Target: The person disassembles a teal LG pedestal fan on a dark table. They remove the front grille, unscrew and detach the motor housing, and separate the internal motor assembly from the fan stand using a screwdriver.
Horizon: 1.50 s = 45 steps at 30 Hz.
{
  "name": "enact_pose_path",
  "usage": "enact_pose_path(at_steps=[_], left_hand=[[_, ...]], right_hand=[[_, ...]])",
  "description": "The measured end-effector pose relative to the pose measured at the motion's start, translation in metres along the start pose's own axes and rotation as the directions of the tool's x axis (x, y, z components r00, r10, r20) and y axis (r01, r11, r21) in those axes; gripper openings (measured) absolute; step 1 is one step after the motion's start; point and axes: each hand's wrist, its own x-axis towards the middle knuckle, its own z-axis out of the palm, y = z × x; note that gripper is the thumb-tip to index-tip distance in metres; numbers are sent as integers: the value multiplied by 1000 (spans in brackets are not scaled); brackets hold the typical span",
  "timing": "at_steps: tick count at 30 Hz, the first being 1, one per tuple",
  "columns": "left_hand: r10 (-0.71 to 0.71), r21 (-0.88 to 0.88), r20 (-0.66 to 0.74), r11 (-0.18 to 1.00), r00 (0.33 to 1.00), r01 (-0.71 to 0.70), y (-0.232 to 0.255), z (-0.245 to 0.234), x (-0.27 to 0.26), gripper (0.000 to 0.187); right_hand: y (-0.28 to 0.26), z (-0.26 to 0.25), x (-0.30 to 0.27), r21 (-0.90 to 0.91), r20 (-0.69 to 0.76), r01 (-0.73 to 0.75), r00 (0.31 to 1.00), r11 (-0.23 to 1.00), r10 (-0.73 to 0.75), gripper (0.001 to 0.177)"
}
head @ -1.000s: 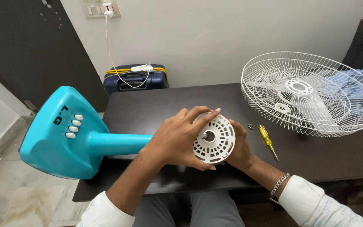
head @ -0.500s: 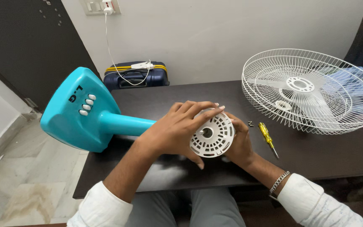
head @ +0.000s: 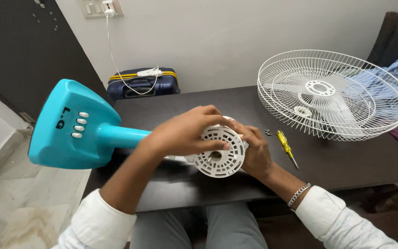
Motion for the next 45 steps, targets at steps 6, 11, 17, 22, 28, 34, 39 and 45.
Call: enact_pose_path(at_steps=[6,11,17,22,28,34,39,45], left_hand=[[45,31,-298,999,954,-37,10,37,2,43],[188,-26,-326,978,927,-207,-16,48,0,35],[360,-142,-262,904,896,-404,-43,49,-8,31],[351,-236,-212,887,912,-396,-50,56,-24,31],[307,-245,-216,902,927,-356,-48,62,-39,28],[248,-209,-175,936,953,-282,-39,58,-40,28],[292,-164,-199,931,935,-326,-33,56,-42,25],[199,-134,-205,964,958,-229,-28,59,-43,21]], right_hand=[[10,-2,-6,-117,42,-14,999,993,19,38],[19,-4,-8,-296,17,179,983,938,-182,35],[21,-2,-13,-341,43,401,910,850,-413,42],[21,-3,-17,-313,176,507,862,803,-475,45],[27,-8,-14,-15,243,512,835,859,-494,55],[27,-8,-18,81,329,41,942,996,-65,26],[18,-20,-8,166,422,-304,882,938,211,70],[1,-29,4,129,565,-351,794,927,222,92]])
